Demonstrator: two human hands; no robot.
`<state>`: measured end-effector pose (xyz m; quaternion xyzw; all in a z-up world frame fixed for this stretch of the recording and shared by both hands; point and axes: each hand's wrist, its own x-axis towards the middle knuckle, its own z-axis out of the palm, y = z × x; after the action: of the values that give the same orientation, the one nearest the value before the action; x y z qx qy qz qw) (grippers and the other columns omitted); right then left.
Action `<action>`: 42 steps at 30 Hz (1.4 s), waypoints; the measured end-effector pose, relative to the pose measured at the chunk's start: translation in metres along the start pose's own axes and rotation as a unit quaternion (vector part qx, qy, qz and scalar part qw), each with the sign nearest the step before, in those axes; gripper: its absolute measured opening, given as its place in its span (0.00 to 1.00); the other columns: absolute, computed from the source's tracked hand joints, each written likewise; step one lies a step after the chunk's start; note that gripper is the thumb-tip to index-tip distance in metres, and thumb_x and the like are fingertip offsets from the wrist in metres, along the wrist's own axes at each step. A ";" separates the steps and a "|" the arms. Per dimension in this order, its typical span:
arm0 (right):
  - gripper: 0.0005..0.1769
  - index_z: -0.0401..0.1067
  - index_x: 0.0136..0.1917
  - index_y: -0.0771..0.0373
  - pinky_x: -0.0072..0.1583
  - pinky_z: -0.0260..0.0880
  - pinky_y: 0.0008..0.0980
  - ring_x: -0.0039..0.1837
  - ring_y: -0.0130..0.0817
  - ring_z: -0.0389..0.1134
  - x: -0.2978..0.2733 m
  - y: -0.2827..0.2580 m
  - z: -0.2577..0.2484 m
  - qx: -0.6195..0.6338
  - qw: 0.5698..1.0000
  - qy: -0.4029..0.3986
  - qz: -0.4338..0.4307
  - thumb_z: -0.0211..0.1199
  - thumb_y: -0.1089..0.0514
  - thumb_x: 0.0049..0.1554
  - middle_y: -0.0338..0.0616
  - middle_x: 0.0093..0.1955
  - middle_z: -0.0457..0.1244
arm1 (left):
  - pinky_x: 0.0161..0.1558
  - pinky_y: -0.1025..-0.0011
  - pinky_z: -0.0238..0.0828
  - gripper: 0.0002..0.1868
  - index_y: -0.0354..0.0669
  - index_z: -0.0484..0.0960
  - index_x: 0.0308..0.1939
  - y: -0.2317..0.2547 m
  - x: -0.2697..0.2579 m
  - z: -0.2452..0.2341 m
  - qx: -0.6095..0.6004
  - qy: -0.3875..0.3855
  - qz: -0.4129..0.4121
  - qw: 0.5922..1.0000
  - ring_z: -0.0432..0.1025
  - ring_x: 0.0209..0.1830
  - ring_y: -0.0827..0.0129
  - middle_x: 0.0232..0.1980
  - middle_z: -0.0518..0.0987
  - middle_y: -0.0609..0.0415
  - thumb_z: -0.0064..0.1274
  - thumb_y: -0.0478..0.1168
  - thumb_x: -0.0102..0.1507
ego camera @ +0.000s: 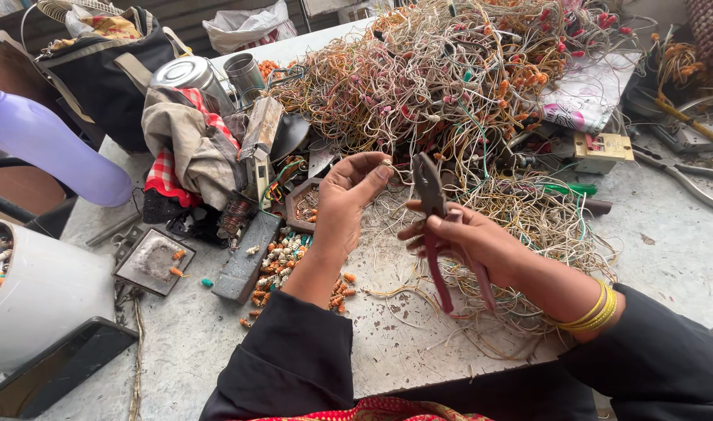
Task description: The person uses pliers to strip insulation from individual wires taken from a tangled mass on the table. They repeatedly cut and pull the insulation off each wire, dropping the stripped pieces onto the work surface.
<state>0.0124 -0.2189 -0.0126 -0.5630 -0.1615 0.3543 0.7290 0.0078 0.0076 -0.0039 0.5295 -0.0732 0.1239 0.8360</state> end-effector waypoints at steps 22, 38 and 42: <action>0.40 0.58 0.75 0.61 0.69 0.66 0.36 0.64 0.34 0.71 0.000 0.021 -0.011 -0.100 0.992 0.049 0.052 0.65 0.45 0.55 0.47 0.57 0.69 | 0.55 0.78 0.79 0.12 0.35 0.82 0.55 -0.003 -0.012 0.018 0.250 -0.028 0.199 0.947 0.76 0.52 0.77 0.56 0.75 0.56 0.57 0.28 0.68; 0.35 0.58 0.74 0.63 0.67 0.68 0.38 0.64 0.30 0.69 -0.007 0.009 -0.016 -0.094 0.995 -0.005 -0.033 0.61 0.47 0.59 0.44 0.63 0.68 | 0.45 0.74 0.76 0.12 0.41 0.87 0.49 0.004 -0.033 0.045 0.438 -0.083 0.315 0.838 0.76 0.46 0.71 0.48 0.77 0.55 0.65 0.28 0.63; 0.34 0.56 0.75 0.64 0.69 0.66 0.39 0.64 0.31 0.70 -0.008 0.009 -0.014 -0.109 0.993 0.003 -0.034 0.59 0.49 0.61 0.48 0.59 0.70 | 0.46 0.74 0.77 0.12 0.41 0.86 0.49 0.002 -0.034 0.045 0.423 -0.083 0.310 0.847 0.77 0.46 0.72 0.49 0.78 0.55 0.65 0.28 0.63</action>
<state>0.0133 -0.2332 -0.0240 -0.6346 -0.2158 0.3076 0.6753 -0.0246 -0.0364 0.0089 0.7902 -0.2426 0.3511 0.4398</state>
